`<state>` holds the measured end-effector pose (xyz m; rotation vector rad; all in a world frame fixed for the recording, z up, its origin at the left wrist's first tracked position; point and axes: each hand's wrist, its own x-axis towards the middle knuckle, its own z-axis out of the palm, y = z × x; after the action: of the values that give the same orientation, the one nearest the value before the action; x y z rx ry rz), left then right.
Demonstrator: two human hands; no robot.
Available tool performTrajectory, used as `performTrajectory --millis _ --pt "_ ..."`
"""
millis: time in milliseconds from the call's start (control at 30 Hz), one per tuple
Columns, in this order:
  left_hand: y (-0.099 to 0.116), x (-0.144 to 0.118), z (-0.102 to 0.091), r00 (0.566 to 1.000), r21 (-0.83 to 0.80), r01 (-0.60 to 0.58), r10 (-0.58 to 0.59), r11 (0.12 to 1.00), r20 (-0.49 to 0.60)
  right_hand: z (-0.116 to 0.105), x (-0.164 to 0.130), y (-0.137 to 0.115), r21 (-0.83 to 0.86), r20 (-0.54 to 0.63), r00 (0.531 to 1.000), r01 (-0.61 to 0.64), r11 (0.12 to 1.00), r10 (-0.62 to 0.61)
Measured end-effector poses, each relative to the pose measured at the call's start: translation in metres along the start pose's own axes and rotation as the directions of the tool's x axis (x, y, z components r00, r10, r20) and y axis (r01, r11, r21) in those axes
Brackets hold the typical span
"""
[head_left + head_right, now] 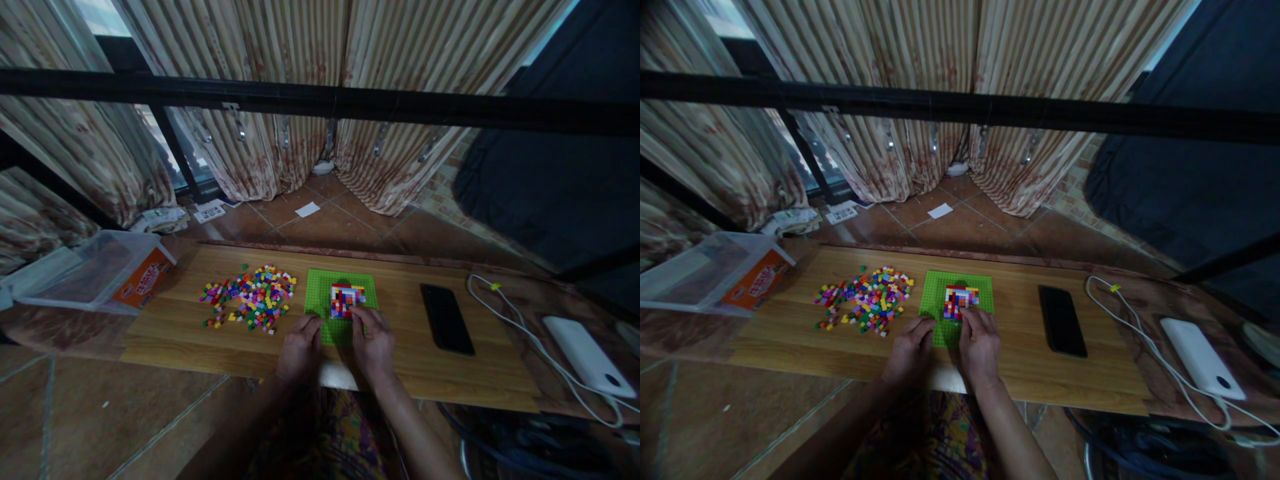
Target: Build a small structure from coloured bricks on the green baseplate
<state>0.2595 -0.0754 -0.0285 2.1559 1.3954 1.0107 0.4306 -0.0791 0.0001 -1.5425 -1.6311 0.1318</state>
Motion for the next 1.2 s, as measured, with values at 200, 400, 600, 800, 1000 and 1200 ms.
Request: performTrajectory --millis 200,400,600,800,1000,1200 --pt "0.001 0.000 0.000 1.000 -0.015 -0.006 0.006 1.000 0.004 0.003 -0.006 -0.002 -0.121 0.064 0.995 0.080 0.989 -0.072" --pt "-0.001 -0.001 0.001 1.000 0.014 -0.015 0.015 1.000 -0.005 0.003 -0.007 0.000 -0.209 0.074 0.988 0.145 0.967 -0.132" --pt "-0.002 0.000 0.002 0.999 0.027 -0.048 0.049 0.998 -0.020 0.002 -0.007 0.000 -0.273 0.093 0.980 0.194 0.942 -0.175" --pt "-0.003 -0.001 0.004 0.998 0.051 -0.058 0.060 0.997 -0.033 0.000 0.001 -0.003 -0.312 0.176 0.967 0.230 0.922 -0.182" --pt "-0.003 -0.002 0.003 0.997 0.060 -0.068 0.070 0.996 -0.035 -0.003 0.010 -0.006 -0.288 0.222 0.963 0.216 0.933 -0.154" --pt "-0.002 -0.001 0.001 0.998 0.052 -0.062 0.062 0.997 -0.008 -0.008 0.009 -0.001 -0.026 0.147 0.985 0.097 0.995 -0.092"
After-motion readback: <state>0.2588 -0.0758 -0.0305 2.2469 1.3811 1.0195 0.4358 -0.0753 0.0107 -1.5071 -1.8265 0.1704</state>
